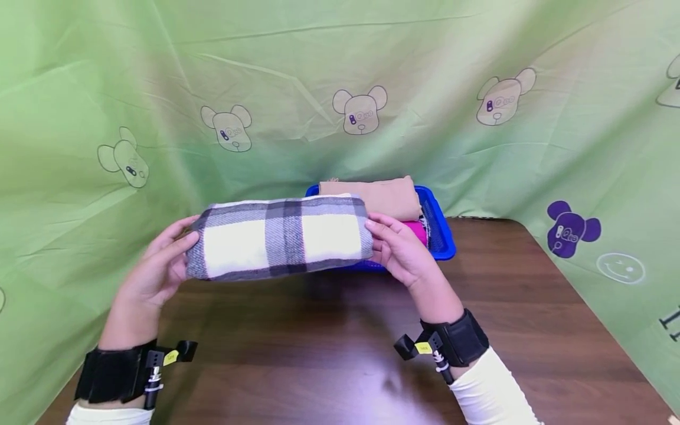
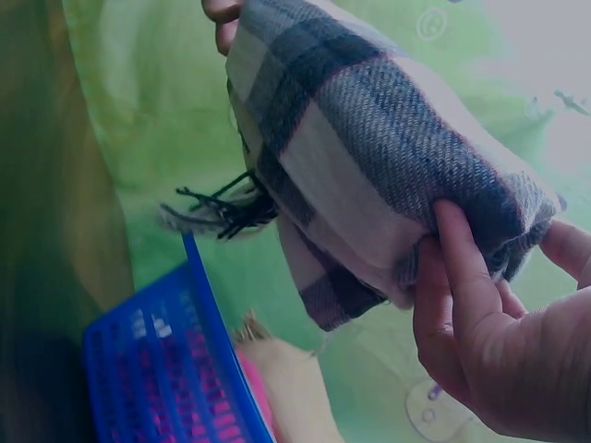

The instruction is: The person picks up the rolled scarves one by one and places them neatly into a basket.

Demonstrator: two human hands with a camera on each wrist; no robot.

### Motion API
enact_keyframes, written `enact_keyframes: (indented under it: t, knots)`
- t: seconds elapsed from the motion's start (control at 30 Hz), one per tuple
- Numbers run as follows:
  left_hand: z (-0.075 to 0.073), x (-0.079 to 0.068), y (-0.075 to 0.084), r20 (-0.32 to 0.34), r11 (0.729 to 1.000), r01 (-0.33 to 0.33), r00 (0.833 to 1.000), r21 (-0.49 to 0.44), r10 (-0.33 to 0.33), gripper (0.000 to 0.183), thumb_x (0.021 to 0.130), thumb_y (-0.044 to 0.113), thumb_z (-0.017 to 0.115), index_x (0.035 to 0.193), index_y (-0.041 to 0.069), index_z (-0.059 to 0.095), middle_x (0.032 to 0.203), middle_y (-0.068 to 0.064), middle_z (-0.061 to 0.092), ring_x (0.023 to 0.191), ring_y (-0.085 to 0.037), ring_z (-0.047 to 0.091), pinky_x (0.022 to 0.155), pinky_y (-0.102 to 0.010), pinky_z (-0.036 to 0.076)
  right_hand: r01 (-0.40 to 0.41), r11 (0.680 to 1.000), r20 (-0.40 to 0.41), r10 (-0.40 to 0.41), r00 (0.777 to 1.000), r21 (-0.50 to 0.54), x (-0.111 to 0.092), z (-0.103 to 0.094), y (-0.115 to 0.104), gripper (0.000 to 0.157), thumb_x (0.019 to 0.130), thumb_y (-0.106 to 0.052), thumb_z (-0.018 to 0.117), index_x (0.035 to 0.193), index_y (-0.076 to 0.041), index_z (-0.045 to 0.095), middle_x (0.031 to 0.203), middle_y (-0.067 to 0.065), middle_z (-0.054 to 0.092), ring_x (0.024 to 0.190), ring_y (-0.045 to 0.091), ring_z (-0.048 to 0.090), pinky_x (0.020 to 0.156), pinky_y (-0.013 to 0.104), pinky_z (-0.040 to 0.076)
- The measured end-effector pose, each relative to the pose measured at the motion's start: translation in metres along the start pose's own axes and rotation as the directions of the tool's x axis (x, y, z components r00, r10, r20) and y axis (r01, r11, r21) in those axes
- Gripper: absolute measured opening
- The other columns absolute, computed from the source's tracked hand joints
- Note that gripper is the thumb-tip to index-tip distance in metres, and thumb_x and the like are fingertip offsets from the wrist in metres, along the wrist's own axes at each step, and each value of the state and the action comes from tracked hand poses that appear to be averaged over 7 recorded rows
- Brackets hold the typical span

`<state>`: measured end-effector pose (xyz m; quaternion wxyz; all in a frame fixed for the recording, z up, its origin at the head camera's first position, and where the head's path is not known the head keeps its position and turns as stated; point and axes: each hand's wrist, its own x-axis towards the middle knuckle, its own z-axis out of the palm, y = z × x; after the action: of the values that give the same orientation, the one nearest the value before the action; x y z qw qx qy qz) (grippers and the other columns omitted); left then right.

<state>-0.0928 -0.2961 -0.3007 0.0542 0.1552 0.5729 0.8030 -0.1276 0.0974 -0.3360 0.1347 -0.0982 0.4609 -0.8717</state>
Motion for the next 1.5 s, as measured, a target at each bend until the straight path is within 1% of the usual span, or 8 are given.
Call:
enact_keyframes:
  t: [0.27,0.53,0.67,0.83,1.03,1.17,1.33,1.5]
  knots:
    - [0.024,0.02,-0.007,-0.049,0.998,0.015,0.999,0.068,-0.012,0.03,0.098,0.005,0.053,0.124,0.017,0.061,0.112,-0.005,0.062,0.083,-0.018,0.066,0.064,-0.031,0.059,0.016,1.0,-0.039,-0.016,0.999,0.003,-0.004,-0.02,-0.013,0.015,0.1,-0.008,0.05,0.108,-0.012,0.062,0.094,0.004,0.068,0.079,0.017,0.068,0.069,0.03,0.058]
    - [0.051,0.045,-0.029,-0.097,0.985,0.057,0.994,0.164,-0.041,0.033,0.095,0.009,0.06,0.125,0.024,0.06,0.117,-0.006,0.053,0.086,-0.017,0.062,0.068,-0.028,0.058,0.041,0.999,-0.061,-0.041,0.997,-0.011,-0.013,-0.052,-0.025,0.014,0.099,-0.008,0.053,0.102,-0.013,0.066,0.09,0.005,0.069,0.076,0.016,0.068,0.068,0.03,0.059]
    - [0.06,0.058,-0.04,-0.112,0.978,0.093,0.991,0.184,-0.073,0.04,0.094,0.01,0.061,0.132,0.022,0.056,0.121,-0.009,0.049,0.092,-0.018,0.06,0.073,-0.029,0.057,0.047,0.999,-0.082,-0.048,0.995,-0.023,-0.015,-0.066,-0.029,0.013,0.099,-0.007,0.054,0.1,-0.013,0.067,0.088,0.004,0.069,0.074,0.016,0.068,0.066,0.03,0.059]
    - [0.072,0.075,-0.053,-0.11,0.965,0.144,0.986,0.22,-0.122,0.054,0.093,0.008,0.061,0.144,0.018,0.046,0.13,-0.011,0.044,0.102,-0.02,0.057,0.079,-0.031,0.057,0.05,0.997,-0.123,-0.056,0.991,-0.054,-0.017,-0.082,-0.033,0.01,0.098,-0.008,0.056,0.097,-0.012,0.065,0.085,0.003,0.068,0.071,0.014,0.068,0.065,0.028,0.059]
    - [0.084,0.097,-0.064,-0.104,0.96,0.172,0.983,0.223,-0.152,0.063,0.091,0.004,0.062,0.149,0.016,0.04,0.139,-0.013,0.04,0.107,-0.023,0.053,0.079,-0.033,0.057,0.041,0.995,-0.167,-0.056,0.984,-0.09,-0.015,-0.097,-0.044,0.006,0.096,-0.01,0.061,0.1,-0.013,0.065,0.086,0.001,0.068,0.073,0.013,0.067,0.065,0.027,0.058]
    - [0.088,0.113,-0.069,-0.096,0.958,0.186,0.981,0.216,-0.169,0.065,0.091,0.004,0.064,0.149,0.018,0.04,0.143,-0.013,0.037,0.11,-0.025,0.052,0.079,-0.033,0.057,0.036,0.994,-0.189,-0.056,0.98,-0.106,-0.008,-0.103,-0.052,0.012,0.094,-0.009,0.064,0.106,-0.011,0.063,0.09,0.003,0.068,0.074,0.013,0.067,0.066,0.027,0.058]
    - [0.089,0.13,-0.075,-0.104,0.955,0.201,0.978,0.219,-0.182,0.065,0.09,0.005,0.066,0.148,0.021,0.04,0.144,-0.011,0.037,0.109,-0.027,0.054,0.079,-0.033,0.057,0.017,0.99,-0.223,-0.047,0.974,-0.138,0.006,-0.109,-0.057,0.032,0.091,-0.005,0.067,0.118,-0.009,0.052,0.092,0.003,0.067,0.076,0.015,0.067,0.069,0.027,0.058]
    - [0.088,0.142,-0.086,-0.125,0.944,0.227,0.971,0.238,-0.201,0.068,0.088,0.004,0.069,0.147,0.022,0.042,0.144,-0.011,0.037,0.11,-0.029,0.055,0.08,-0.035,0.057,-0.022,0.98,-0.277,-0.034,0.96,-0.196,0.017,-0.116,-0.056,0.042,0.086,0.0,0.072,0.12,-0.012,0.049,0.094,0.001,0.066,0.078,0.014,0.066,0.071,0.027,0.058]
